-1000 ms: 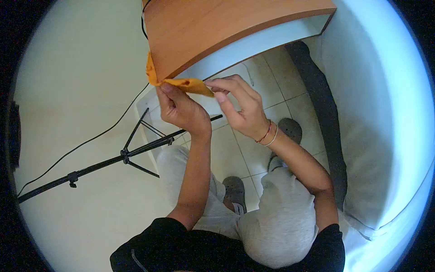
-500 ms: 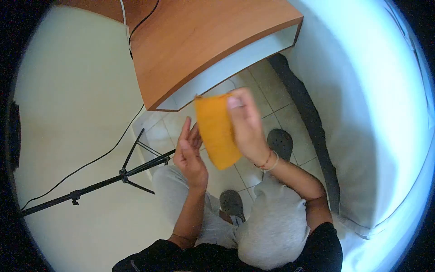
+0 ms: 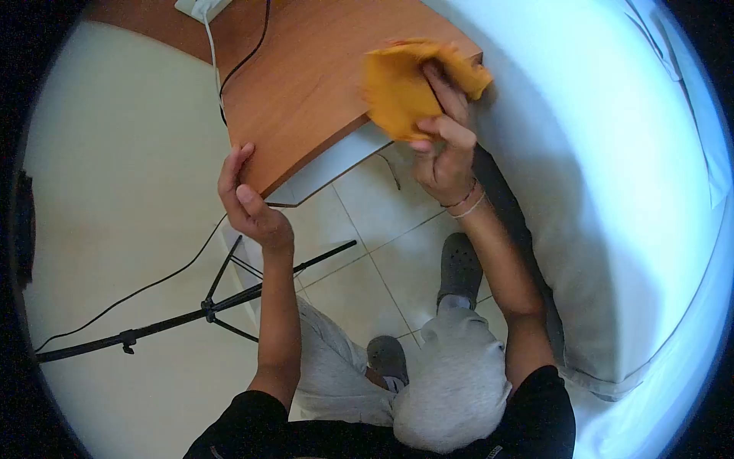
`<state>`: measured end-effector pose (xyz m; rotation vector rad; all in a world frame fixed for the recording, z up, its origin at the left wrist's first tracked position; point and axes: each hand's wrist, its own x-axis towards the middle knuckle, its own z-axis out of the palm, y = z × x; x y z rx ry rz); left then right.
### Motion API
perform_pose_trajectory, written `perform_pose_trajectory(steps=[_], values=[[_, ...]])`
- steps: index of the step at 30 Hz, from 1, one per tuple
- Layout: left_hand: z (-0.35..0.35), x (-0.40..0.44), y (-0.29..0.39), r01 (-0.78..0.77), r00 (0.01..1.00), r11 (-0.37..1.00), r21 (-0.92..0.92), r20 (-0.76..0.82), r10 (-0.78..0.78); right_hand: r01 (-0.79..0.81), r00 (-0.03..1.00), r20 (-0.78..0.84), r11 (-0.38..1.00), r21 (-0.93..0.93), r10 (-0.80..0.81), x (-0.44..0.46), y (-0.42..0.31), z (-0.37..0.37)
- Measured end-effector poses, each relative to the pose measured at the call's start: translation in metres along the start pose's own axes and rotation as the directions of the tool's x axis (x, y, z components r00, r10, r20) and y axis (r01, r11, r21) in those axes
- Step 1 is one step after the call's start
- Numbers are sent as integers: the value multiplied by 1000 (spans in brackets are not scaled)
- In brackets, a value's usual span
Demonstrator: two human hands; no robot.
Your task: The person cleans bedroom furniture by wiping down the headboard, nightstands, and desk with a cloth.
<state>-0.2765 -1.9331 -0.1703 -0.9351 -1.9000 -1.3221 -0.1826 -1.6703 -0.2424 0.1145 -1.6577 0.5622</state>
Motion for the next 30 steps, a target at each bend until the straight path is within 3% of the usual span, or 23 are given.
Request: perform_pose_trajectory(steps=[2,4,8,10,12,15,17,18,24,27,29,30], values=[[10,-5,-12,-87,996,994,60,-32,89,-33,999,26,993,112,30,11,3,6],[18,-10,-17,-114,988,990,83,-94,122,-124,989,-50,972,199,137,20,4,11],[30,-12,-18,-100,974,994,40,-199,106,-277,960,16,946,168,278,24,-22,18],[30,-12,-19,-100,974,995,11,-203,100,-179,964,210,983,46,166,-6,-37,26],[29,-13,-21,-102,974,995,-23,-204,95,-26,901,433,1000,-8,27,-25,-55,35],[30,-16,-25,-77,973,996,-40,-219,67,-68,775,632,991,116,-21,-11,-87,40],[28,-18,-30,-91,977,994,-67,-201,76,-138,777,629,977,161,6,-3,-98,43],[27,-18,-33,-98,978,992,-81,-194,81,-89,772,634,983,163,-36,4,-99,43],[26,-17,-29,-105,985,984,-146,-153,83,-203,661,746,935,290,-87,4,-142,63],[23,-13,-12,-121,986,987,-102,-127,108,37,767,617,973,227,-173,7,-139,64],[16,-13,-11,-59,994,993,100,-83,67,-206,743,668,937,284,-39,6,-123,59],[16,-13,-11,-15,995,998,64,-101,22,-323,717,697,895,307,20,4,-111,55]])
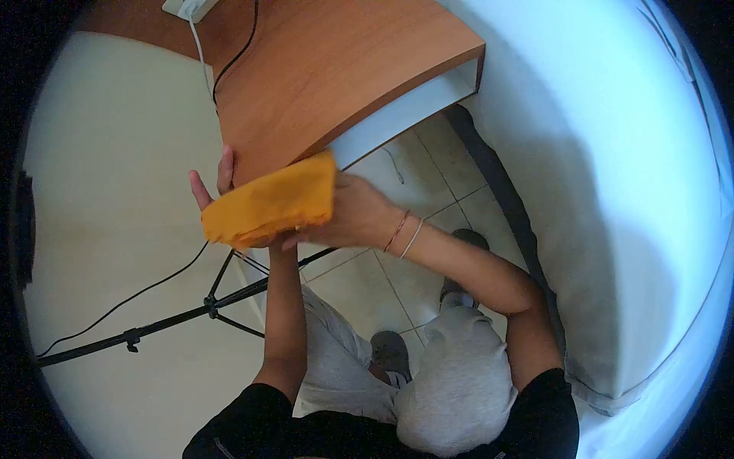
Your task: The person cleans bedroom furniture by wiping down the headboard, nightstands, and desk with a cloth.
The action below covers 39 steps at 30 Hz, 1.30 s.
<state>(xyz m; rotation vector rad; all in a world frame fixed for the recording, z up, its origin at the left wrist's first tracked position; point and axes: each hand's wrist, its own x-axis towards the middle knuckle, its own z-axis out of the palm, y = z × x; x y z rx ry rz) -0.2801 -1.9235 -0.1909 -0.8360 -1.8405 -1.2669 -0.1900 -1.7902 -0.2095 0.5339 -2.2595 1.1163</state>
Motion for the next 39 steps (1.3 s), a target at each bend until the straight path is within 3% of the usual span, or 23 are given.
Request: perform_pose_trajectory(steps=[1,3,6,8,10,14,17,20,23,26,32,34,39], values=[[0,0,0,46,999,998,-33,-15,-47,-1,1000,-10,998,-61,0,-4,11,-7],[7,0,5,134,979,888,-441,-78,-186,-4,1000,-28,983,-181,-2,-15,35,-24],[22,-2,10,83,975,938,-337,-166,-146,-66,968,-241,854,-516,-71,-28,55,-49],[26,1,13,68,975,953,-294,-182,-125,-196,849,-525,887,-418,-60,-22,67,-65],[26,0,13,58,977,967,-249,-186,-107,-209,704,-697,898,-387,-137,-4,71,-88],[22,1,10,17,986,982,-188,-157,-47,-120,682,-710,932,-342,-173,-9,73,-85],[22,1,10,-5,987,983,-186,-158,-25,-181,671,-741,967,-178,-11,-25,70,-68],[19,0,9,-5,993,987,-161,-113,-13,-235,664,-745,962,-137,56,-38,73,-56],[19,0,8,-9,994,991,-137,-105,-5,-209,628,-778,967,-143,21,-30,74,-57],[19,2,9,-23,995,993,-112,-99,12,-251,629,-774,924,-289,-72,-23,74,-64],[17,2,-3,-84,993,995,-52,-93,79,-282,627,-773,897,-342,-98,-12,62,-79],[18,1,-3,-86,991,994,-69,-104,78,-313,622,-783,924,-220,25,-25,61,-73],[18,2,0,-79,993,994,-77,-97,71,-376,560,-822,916,-141,103,-47,73,-52]])
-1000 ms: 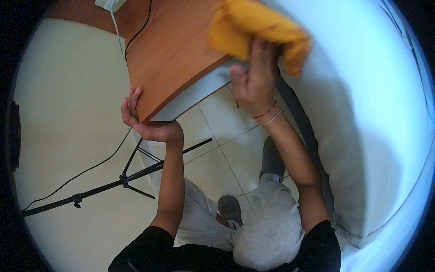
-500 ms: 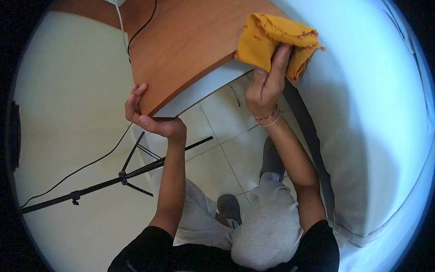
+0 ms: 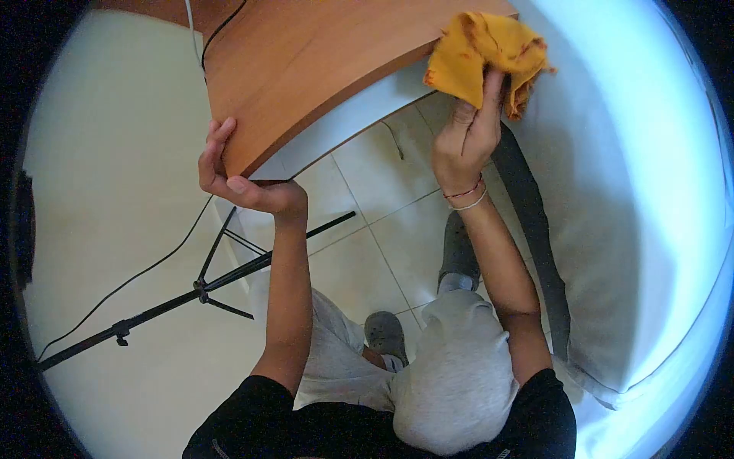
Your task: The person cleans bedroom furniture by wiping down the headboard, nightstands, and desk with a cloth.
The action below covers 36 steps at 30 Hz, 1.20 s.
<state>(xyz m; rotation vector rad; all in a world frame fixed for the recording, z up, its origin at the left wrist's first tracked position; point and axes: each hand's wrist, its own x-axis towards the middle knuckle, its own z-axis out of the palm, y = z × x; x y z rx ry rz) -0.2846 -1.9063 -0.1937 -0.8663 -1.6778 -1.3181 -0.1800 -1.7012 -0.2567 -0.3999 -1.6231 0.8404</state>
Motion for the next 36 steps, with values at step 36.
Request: perform_pose_trajectory(steps=[36], values=[[-8,-1,-11,-3,1000,984,-179,29,8,238,953,218,966,-104,-211,-52,5,13]])
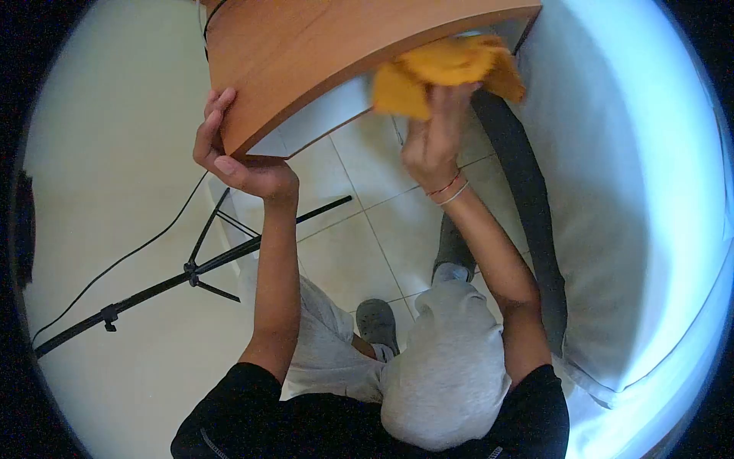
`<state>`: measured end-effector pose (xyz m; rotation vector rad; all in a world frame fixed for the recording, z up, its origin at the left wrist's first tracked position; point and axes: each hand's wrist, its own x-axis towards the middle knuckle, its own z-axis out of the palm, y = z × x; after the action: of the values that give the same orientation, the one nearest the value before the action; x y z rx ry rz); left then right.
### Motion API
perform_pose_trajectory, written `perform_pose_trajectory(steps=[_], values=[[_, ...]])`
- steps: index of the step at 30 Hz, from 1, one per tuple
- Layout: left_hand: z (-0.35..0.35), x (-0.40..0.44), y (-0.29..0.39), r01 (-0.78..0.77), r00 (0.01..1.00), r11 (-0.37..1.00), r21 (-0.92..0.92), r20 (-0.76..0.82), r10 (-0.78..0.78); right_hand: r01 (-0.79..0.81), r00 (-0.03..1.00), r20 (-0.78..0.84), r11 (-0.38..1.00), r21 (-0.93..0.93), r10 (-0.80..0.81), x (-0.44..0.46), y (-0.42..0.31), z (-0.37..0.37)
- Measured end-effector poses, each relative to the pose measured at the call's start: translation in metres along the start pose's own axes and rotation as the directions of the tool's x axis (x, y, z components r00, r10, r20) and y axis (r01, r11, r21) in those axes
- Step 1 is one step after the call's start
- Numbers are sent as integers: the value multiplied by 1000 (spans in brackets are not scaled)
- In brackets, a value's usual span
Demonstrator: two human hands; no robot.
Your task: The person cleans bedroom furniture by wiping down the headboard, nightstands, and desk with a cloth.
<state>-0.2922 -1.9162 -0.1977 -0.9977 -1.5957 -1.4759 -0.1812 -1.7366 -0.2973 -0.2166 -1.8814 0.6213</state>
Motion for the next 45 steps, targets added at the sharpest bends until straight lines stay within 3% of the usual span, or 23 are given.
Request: perform_pose_trajectory(steps=[1,2,3,5,8,11,14,20,23,27,30,33,37,39,43,45], values=[[0,0,0,13,1000,1000,-8,-6,-13,39,997,58,989,143,-48,-23,1,8],[0,1,1,26,1000,1000,-15,-14,-26,92,927,362,995,32,-97,-23,-16,5],[0,1,3,38,999,999,-21,-19,-39,175,768,633,983,-57,-100,-25,-35,1],[3,1,6,74,996,996,-39,-54,-76,263,771,532,936,235,-350,-32,-59,4],[1,1,12,154,985,984,-87,-71,-160,215,685,642,937,276,-346,-30,-75,9],[-5,5,18,229,971,964,-139,-40,-236,313,750,508,904,291,-423,-20,-81,11],[-12,7,22,279,959,947,-157,-9,-284,350,726,467,855,383,-506,-33,-60,21],[-14,6,19,281,957,942,-182,-22,-290,370,704,489,854,367,-515,-26,-52,40],[-9,3,20,303,946,916,-264,-32,-322,498,708,370,797,341,-601,-5,-66,40],[-8,4,23,328,936,916,-233,-52,-348,499,730,338,801,332,-595,15,-83,26],[-11,7,22,264,963,956,-125,-26,-270,505,739,384,832,229,-554,2,-68,20],[-14,5,18,221,975,971,-90,14,-220,420,819,347,889,181,-457,28,-54,-4],[-14,4,18,222,975,973,-68,24,-221,353,909,266,932,-87,-319,66,-2,-33],[-14,4,19,219,976,974,-60,26,-218,242,940,290,952,-185,-182,85,22,-47],[-10,5,20,199,980,978,-56,-11,-200,153,952,303,928,-338,-46,110,-3,-53],[-8,6,25,201,979,979,-44,-19,-202,173,922,385,918,-356,-25,119,3,-43]])
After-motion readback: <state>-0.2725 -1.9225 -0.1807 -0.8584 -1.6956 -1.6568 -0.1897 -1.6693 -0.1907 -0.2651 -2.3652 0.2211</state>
